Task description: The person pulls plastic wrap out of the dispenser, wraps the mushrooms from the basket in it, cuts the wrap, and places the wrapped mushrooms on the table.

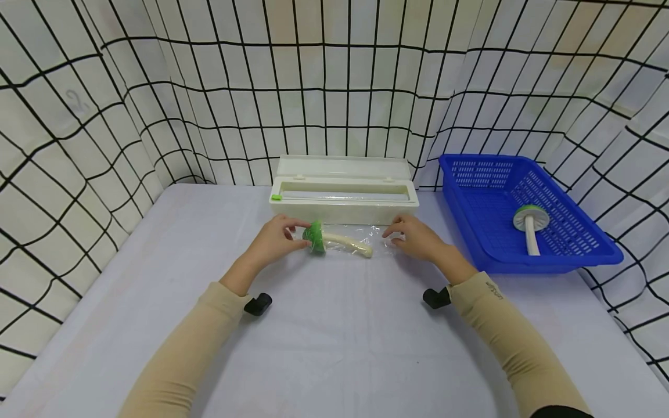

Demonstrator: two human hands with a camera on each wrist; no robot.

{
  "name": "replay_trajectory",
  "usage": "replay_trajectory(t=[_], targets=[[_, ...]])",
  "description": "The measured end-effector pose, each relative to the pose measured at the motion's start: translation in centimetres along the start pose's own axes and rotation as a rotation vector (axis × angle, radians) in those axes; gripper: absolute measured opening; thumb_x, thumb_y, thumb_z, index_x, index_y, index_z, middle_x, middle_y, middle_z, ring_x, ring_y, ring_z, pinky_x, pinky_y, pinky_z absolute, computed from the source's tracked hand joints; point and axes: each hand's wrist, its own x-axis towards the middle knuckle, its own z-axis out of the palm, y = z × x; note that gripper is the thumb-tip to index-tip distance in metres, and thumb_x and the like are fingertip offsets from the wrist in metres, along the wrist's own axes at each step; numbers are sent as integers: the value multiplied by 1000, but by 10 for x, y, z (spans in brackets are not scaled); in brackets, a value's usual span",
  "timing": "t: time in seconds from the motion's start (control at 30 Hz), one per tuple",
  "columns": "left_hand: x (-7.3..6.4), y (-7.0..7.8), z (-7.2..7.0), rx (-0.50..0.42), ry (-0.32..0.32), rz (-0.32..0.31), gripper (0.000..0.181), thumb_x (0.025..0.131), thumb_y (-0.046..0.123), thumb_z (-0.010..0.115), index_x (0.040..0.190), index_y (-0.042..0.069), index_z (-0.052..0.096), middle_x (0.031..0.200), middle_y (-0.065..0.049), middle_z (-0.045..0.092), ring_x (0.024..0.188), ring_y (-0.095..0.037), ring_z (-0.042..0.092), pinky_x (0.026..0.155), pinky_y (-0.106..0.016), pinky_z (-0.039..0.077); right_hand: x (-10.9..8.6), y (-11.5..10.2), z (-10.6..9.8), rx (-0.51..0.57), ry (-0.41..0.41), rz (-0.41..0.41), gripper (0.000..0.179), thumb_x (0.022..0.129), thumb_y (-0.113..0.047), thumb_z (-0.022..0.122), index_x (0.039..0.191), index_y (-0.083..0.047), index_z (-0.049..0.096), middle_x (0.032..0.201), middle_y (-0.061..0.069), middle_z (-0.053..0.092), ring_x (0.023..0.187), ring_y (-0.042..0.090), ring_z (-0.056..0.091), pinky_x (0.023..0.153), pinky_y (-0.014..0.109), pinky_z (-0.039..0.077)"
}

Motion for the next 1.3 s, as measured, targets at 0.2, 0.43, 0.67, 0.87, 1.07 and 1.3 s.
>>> replay_trajectory(t=[0.2, 0.43, 0.67, 0.87, 1.07, 1.3], targets=[[0, -2, 0, -4, 9, -24, 42, 90, 17, 82, 129, 7, 71, 112, -18, 57, 96, -31, 58, 78, -41, 50, -1, -8, 1, 23, 126, -123, 22, 90, 11, 67, 101, -3, 80, 102, 12, 61, 91, 29, 57, 79, 41, 51], [-1, 0, 1, -2, 23, -35, 42, 89, 16, 82, 128, 6, 71, 117, -19, 58, 98, -31, 59, 78, -41, 50, 4, -33, 15, 54, 27, -185, 31, 94, -8, 72, 125, -3, 71, 113, 14, 65, 99, 29, 63, 84, 42, 55], [-1, 4, 1, 81, 36, 1, 49, 85, 17, 86, 130, 6, 70, 139, -23, 47, 121, -44, 51, 95, -54, 48, 15, -44, 27, -21, -74, -88, 55, 88, -22, 83, 137, -7, 63, 123, 12, 63, 110, 27, 61, 96, 44, 52], [-2, 11, 1, 300, 38, 8, 54, 82, 26, 87, 132, 14, 71, 125, -14, 49, 115, -37, 46, 83, -54, 45, 20, -45, 33, -39, -102, -71, 51, 89, -8, 79, 137, -6, 62, 118, 11, 65, 102, 23, 63, 90, 39, 54], [-2, 20, 2, 331, 13, 12, 59, 83, 27, 87, 135, 9, 68, 118, -13, 56, 113, -35, 53, 90, -58, 43, 22, -47, 31, -1, -114, -38, 50, 91, 1, 72, 139, -5, 61, 119, 11, 67, 105, 24, 64, 90, 39, 54], [-1, 13, 4, 74, -11, -16, 58, 87, 16, 83, 139, 0, 62, 129, -18, 60, 118, -36, 57, 93, -49, 51, 17, -44, 27, 97, -75, -67, 46, 92, 2, 68, 138, -4, 63, 119, 12, 70, 100, 23, 63, 87, 39, 54]])
